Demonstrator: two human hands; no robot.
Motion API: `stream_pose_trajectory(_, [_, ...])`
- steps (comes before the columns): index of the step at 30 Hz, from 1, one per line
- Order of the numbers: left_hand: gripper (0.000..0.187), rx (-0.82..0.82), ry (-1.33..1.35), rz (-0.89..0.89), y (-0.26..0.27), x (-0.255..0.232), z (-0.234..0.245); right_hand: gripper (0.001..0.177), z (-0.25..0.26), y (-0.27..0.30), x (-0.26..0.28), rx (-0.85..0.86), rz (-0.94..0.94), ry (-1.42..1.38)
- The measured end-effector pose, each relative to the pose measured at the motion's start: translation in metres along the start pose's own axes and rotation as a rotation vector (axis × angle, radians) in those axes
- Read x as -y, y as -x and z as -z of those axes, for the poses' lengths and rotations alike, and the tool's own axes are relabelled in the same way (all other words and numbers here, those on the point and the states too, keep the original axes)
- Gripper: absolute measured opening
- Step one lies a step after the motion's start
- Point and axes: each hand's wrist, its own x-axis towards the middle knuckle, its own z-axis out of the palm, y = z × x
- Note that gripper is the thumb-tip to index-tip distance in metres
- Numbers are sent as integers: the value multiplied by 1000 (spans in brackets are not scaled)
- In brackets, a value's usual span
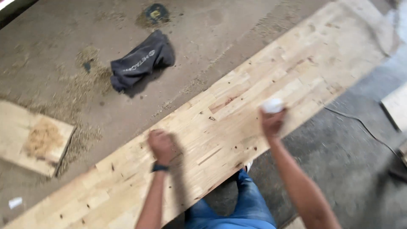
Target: The person applies a white liquid from a squeeze bottle onto the surface of a large wooden board. They move along the board, squeezing the bottle to dispense the liquid in lines and spots while occasionally using their hand to spread it.
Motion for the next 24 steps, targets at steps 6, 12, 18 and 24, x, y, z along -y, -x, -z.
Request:
stream_pose_trajectory(6, [16, 270, -1355, -961, 4, 155, -111, 97, -90, -43, -103, 370, -639, -386])
stream_pose_trajectory(12, [7, 300, -1449, -972, -17, 223, -192, 67, -106, -80, -146, 445, -566, -749])
stream_pose_trajectory(18, [8, 248, -1541, -1001, -28, 236, -201, 66, -108, -79, -146, 423, -579, -807])
stream_pose_trajectory(24, [16, 239, -1535, -751, -52, 234, -201, 65, -105, -83, -146, 425, -538, -793])
